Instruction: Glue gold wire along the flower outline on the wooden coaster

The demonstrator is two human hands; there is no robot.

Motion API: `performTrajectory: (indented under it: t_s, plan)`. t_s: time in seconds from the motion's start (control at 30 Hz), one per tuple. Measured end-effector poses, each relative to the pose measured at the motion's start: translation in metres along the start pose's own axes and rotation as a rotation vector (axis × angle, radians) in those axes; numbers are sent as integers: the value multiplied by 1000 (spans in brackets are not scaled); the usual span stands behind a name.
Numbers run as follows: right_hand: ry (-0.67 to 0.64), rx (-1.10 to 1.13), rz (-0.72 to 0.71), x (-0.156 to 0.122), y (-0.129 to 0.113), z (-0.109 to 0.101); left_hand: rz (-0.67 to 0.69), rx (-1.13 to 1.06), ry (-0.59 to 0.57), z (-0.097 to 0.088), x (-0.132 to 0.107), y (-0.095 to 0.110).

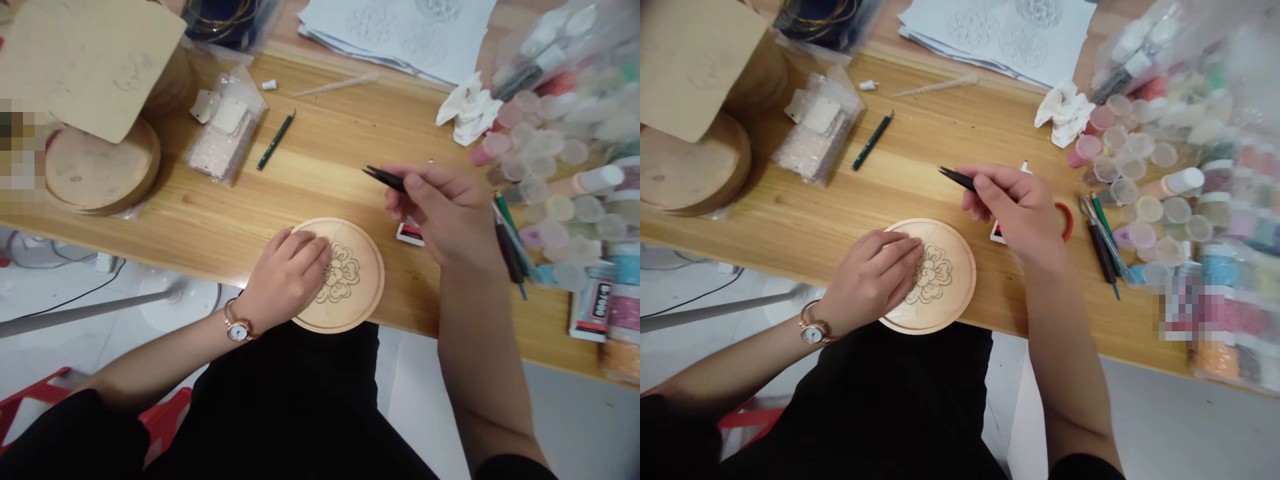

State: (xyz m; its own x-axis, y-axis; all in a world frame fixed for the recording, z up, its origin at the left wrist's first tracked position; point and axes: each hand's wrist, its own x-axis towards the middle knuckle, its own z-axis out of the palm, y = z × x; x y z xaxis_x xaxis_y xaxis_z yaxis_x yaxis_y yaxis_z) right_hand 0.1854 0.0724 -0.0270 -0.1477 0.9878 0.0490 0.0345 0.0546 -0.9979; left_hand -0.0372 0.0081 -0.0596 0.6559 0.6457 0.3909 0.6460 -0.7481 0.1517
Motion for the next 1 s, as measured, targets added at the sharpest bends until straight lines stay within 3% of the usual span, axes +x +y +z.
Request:
performTrajectory:
  t_s: [0.13,0.23,0.4,0.6,0.87,1.0]
  plan:
    - [150,-552,-31,-3,-4,0,0,43,12,0,0,1]
    - [225,-771,-67,-5,-17,0,0,76,34,1,0,2]
    - [162,-873,30,2,-32,2,-26,71,26,2,-1,2]
    - [40,-1039,37,16,-27,4,-21,94,41,4,-2,2]
    - [-79,-1074,138,22,-15,3,-20,119,59,6,-1,2]
    - [-18,-922,107,12,-8,-5,-24,118,74,7,-1,3]
